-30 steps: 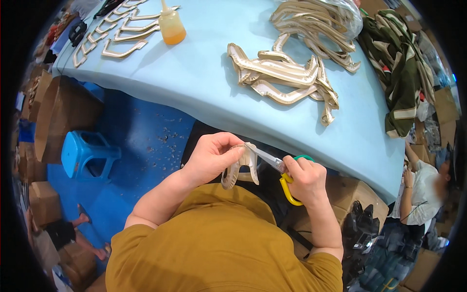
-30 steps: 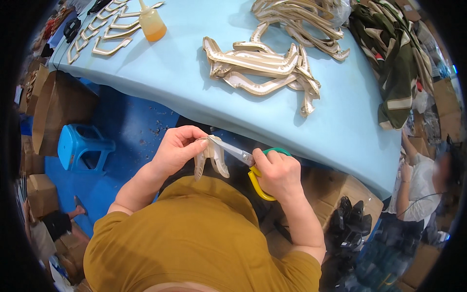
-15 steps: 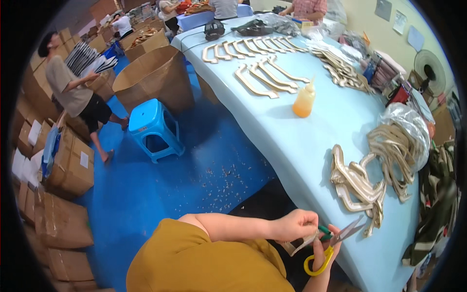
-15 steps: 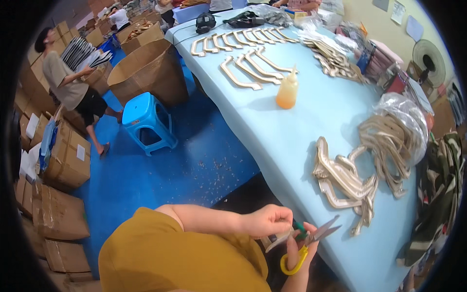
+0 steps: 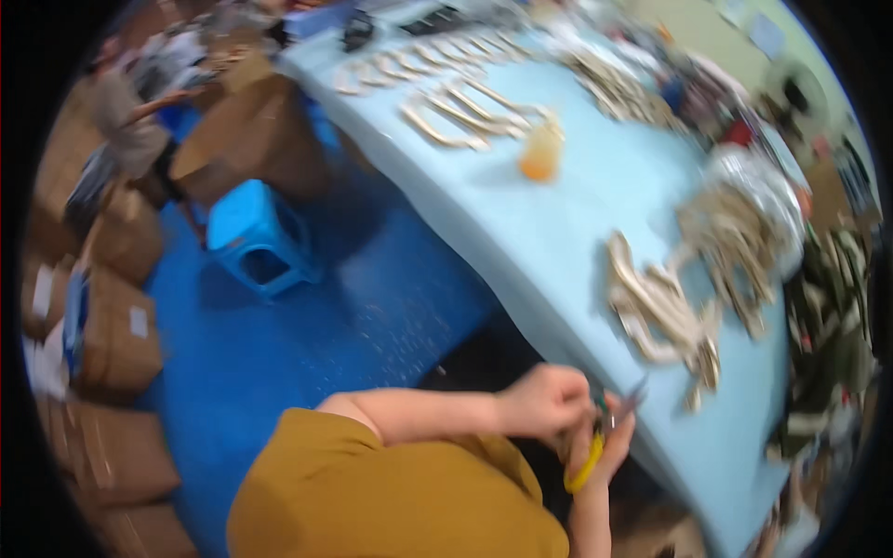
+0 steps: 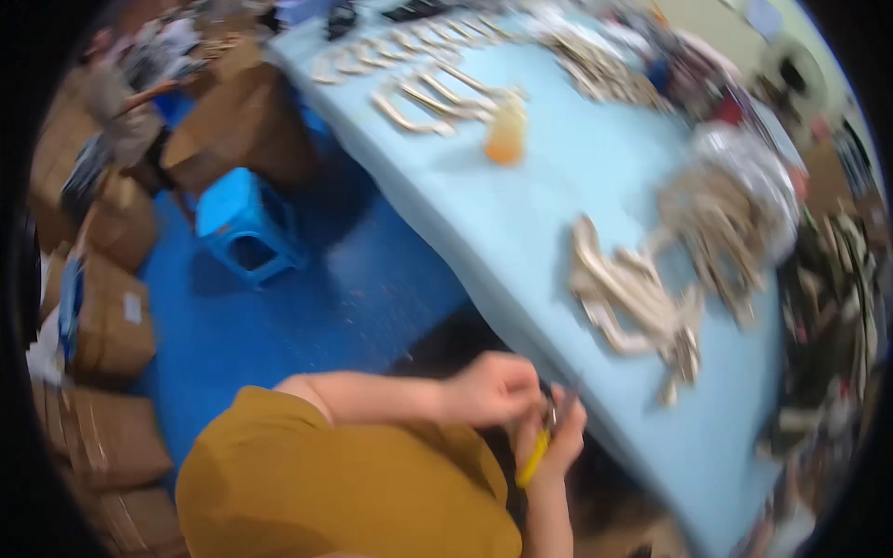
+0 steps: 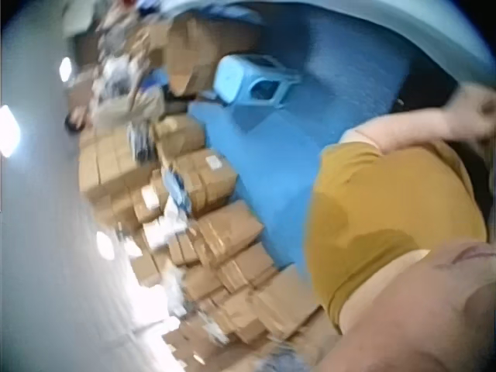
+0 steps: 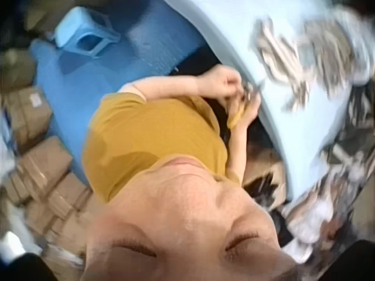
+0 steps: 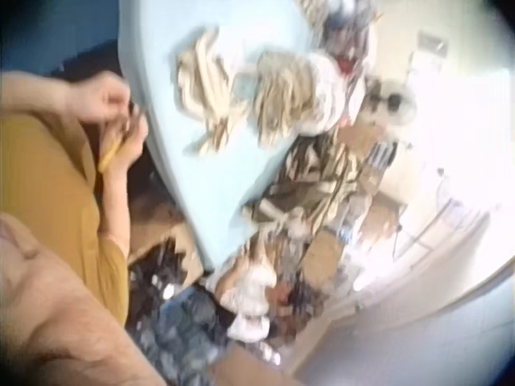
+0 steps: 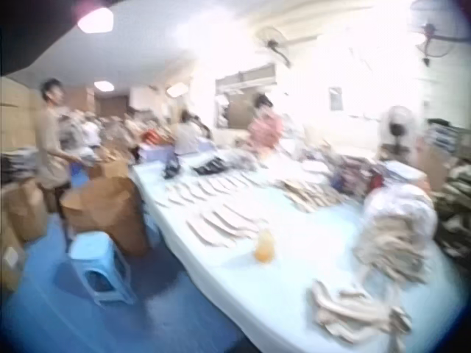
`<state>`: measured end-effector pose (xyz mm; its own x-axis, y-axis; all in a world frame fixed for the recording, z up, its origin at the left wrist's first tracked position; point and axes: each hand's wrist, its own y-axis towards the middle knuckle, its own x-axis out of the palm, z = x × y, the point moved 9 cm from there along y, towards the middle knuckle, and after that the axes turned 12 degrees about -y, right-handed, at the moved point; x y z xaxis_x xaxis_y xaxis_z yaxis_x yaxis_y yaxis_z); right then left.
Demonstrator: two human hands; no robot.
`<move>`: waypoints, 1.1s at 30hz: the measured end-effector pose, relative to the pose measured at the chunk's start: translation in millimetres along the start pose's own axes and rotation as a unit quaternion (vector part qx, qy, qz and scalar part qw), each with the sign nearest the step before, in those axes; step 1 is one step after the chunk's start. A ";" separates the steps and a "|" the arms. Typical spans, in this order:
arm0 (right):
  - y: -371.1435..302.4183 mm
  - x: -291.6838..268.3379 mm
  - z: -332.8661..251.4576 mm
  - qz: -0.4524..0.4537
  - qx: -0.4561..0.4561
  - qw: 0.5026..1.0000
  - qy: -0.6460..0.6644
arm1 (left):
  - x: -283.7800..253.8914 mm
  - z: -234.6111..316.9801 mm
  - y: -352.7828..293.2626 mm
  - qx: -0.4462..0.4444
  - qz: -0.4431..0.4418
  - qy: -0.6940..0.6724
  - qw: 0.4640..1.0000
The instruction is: Trimming excess material from leather components using scissors.
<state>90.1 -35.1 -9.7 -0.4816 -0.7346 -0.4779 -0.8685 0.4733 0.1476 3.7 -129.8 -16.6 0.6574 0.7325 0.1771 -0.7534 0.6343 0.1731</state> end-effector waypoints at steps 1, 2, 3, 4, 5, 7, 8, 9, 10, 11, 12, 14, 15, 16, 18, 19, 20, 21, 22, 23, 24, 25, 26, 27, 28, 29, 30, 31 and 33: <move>-4.1 19.0 38.9 0.005 0.279 0.880 0.383 | -1.8 -21.5 -2.2 -0.152 -0.003 -0.111 0.982; 12.2 5.3 15.9 0.060 0.020 0.991 0.118 | -4.4 -20.6 -5.9 -0.290 -0.011 -0.144 0.946; 15.6 7.8 7.8 0.007 -0.036 0.991 0.131 | -5.3 -23.6 -5.0 -0.261 -0.012 -0.210 0.942; 14.2 9.3 8.9 0.013 -0.033 0.987 0.154 | -5.2 -28.4 -8.7 -0.257 -0.014 -0.259 0.931; 14.1 10.0 1.0 0.002 -0.001 0.983 0.182 | -5.8 -33.4 -13.2 -0.258 -0.007 -0.279 0.925; 17.7 8.2 -10.9 0.010 -0.113 0.989 0.090 | -6.9 -30.5 -12.7 -0.246 -0.018 -0.281 0.927; 15.8 14.1 0.6 -0.030 0.001 0.986 0.161 | -7.7 -32.5 -10.0 -0.241 -0.008 -0.266 0.933; 17.7 5.7 -1.1 -0.004 -0.029 0.994 0.101 | -8.5 -31.8 -7.6 -0.215 0.011 -0.212 0.953; 22.0 -1.2 -3.6 0.021 -0.059 0.997 0.042 | -5.5 -34.6 -7.1 -0.220 0.004 -0.210 0.953; 23.2 -9.1 -1.1 0.053 -0.102 0.993 0.002 | -12.1 -16.6 1.4 -0.101 -0.001 -0.069 0.992; 22.1 -12.8 4.7 0.037 -0.074 0.996 0.014 | -11.4 3.7 2.7 0.024 -0.002 0.071 0.997; 20.8 -11.4 7.3 -0.004 -0.011 0.997 0.073 | -10.0 10.0 1.4 0.041 0.028 0.072 0.996; 19.5 -7.7 5.6 -0.037 0.010 0.993 0.114 | -7.3 14.8 -0.2 0.068 0.029 0.113 0.991; 18.1 -2.6 5.0 -0.069 0.031 0.985 0.153 | -4.5 19.5 -1.8 0.096 0.029 0.154 0.983; 17.7 4.9 3.8 -0.087 0.045 0.977 0.191 | -0.6 21.5 -3.4 0.119 0.029 0.187 0.975; 18.7 6.8 3.5 -0.094 0.044 0.976 0.189 | 1.3 25.1 -4.8 0.144 0.032 0.219 0.964; 19.8 8.0 3.7 -0.097 0.037 0.978 0.183 | 1.7 24.5 -5.2 0.143 0.031 0.219 0.965; 20.5 8.8 4.3 -0.096 0.037 0.978 0.183 | 2.9 26.5 -5.8 0.155 0.029 0.242 0.957; 20.8 10.0 4.7 -0.097 0.039 0.976 0.190 | 4.3 28.4 -6.6 0.167 0.027 0.265 0.949; 20.8 10.7 5.2 -0.098 0.041 0.975 0.197 | 5.1 28.0 -7.0 0.167 0.026 0.264 0.950; 20.9 11.1 5.3 -0.098 0.041 0.975 0.197 | 6.5 28.7 -8.1 0.173 0.023 0.266 0.948; 20.9 11.7 6.3 -0.099 0.047 0.972 0.206 | 7.8 29.6 -8.7 0.179 0.020 0.268 0.946; 20.7 12.0 7.2 -0.101 0.053 0.970 0.214 | 8.0 29.8 -8.6 0.179 0.020 0.268 0.946; 20.6 11.1 6.9 -0.100 0.054 0.970 0.214 | 8.8 30.2 -9.0 0.182 0.019 0.271 0.945; 20.1 12.0 7.2 -0.110 0.066 0.962 0.241 | 9.4 30.5 -9.4 0.185 0.017 0.274 0.944; 19.4 13.2 7.7 -0.120 0.078 0.953 0.267 | 9.4 30.1 -9.6 0.185 0.016 0.273 0.944; 19.6 12.3 7.7 -0.119 0.079 0.953 0.267 | 9.6 29.4 -9.4 0.183 0.013 0.266 0.946; 19.3 12.8 8.6 -0.124 0.086 0.952 0.266 | 9.9 28.9 -9.3 0.182 0.009 0.259 0.948; 18.8 12.8 9.6 -0.129 0.093 0.951 0.265 | 8.9 25.0 -7.8 0.149 -0.003 0.233 0.961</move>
<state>68.7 -30.9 -21.3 -0.2904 -0.9563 0.0341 -0.9535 0.2862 -0.0948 15.8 -134.4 7.9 0.5318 0.8040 -0.2660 -0.6663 0.5911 0.4547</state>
